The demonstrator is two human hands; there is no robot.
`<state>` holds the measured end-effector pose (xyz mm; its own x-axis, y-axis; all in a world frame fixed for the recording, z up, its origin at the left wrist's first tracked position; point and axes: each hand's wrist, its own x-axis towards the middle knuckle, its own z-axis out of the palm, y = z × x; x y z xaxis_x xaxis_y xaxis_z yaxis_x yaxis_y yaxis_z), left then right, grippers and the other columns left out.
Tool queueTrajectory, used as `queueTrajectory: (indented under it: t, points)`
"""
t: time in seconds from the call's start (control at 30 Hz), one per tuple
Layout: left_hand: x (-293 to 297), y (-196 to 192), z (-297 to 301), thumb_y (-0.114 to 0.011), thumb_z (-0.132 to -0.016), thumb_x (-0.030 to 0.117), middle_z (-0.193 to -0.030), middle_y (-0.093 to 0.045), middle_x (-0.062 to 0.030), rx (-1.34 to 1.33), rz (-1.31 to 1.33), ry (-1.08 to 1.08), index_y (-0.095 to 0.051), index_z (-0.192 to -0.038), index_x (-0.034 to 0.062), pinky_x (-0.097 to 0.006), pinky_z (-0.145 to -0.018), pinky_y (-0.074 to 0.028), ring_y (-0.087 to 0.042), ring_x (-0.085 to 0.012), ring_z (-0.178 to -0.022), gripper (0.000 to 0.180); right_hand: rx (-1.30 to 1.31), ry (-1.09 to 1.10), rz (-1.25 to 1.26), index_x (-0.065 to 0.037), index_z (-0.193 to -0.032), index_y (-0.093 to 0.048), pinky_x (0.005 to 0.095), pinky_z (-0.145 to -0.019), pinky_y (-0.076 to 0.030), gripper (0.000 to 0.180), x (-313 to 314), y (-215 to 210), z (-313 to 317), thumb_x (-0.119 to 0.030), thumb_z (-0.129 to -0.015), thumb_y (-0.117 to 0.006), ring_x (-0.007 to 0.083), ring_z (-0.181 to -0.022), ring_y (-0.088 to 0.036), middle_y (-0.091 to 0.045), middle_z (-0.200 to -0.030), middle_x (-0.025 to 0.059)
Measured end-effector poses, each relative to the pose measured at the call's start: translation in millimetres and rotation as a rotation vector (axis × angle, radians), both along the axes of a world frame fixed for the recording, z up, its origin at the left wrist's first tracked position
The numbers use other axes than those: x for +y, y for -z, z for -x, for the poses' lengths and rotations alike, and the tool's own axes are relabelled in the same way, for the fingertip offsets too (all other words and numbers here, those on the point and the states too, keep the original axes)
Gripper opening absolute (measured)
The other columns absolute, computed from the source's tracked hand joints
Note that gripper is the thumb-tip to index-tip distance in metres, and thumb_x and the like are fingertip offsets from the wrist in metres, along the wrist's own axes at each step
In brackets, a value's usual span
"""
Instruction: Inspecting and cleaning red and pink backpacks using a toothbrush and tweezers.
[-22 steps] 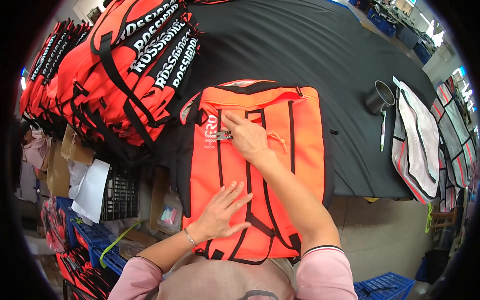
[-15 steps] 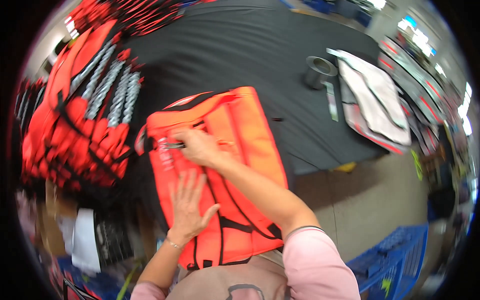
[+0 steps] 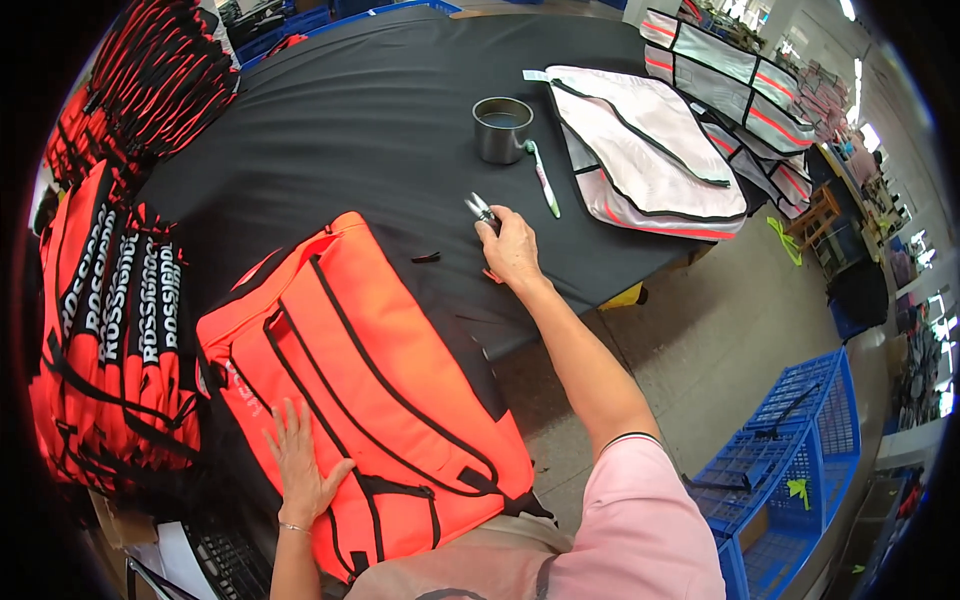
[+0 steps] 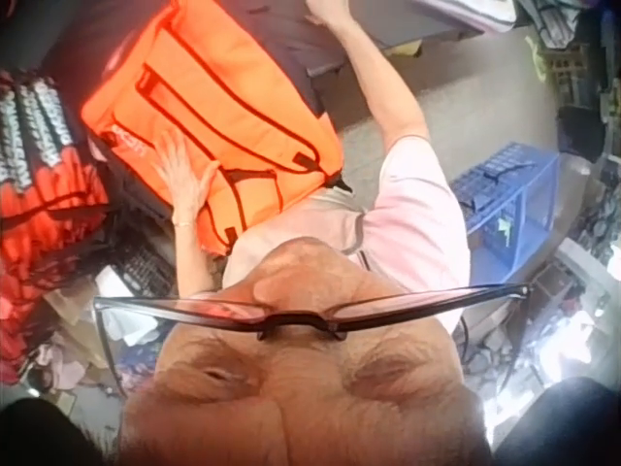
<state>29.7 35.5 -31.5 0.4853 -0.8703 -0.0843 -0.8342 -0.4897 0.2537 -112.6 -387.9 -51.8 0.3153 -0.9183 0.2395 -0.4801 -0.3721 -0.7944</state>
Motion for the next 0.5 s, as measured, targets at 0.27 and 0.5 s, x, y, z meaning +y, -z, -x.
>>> queueTrajectory:
  t: [0.27, 0.5]
  points:
    - [-2, 4, 0, -0.061, -0.078, 0.071, -0.163, -0.010, -0.0190, -0.034, -0.005, -0.028, -0.020, -0.155, 0.0045, -0.059, -0.117, 0.002, -0.002, -0.0398, -0.150, 0.110, 0.415, 0.236, 0.526, 0.001, -0.104, -0.065, 0.0451, -0.088, -0.048, 0.026, -78, 8, 31, -0.019, -0.088, -0.066, 0.0368, -0.101, -0.057, -0.060, -0.107, 0.0175]
    - [-1, 5, 1, -0.060, -0.078, 0.072, -0.162, -0.013, -0.0210, -0.028, -0.003, -0.042, -0.023, -0.154, 0.0031, -0.059, -0.117, 0.001, -0.004, -0.0413, -0.150, 0.109, 0.353, 0.266, 0.376, 0.002, -0.112, -0.057, 0.0469, -0.088, -0.044, 0.027, -113, 10, 49, -0.008, -0.088, -0.061, 0.0409, -0.099, -0.054, -0.055, -0.101, 0.0241]
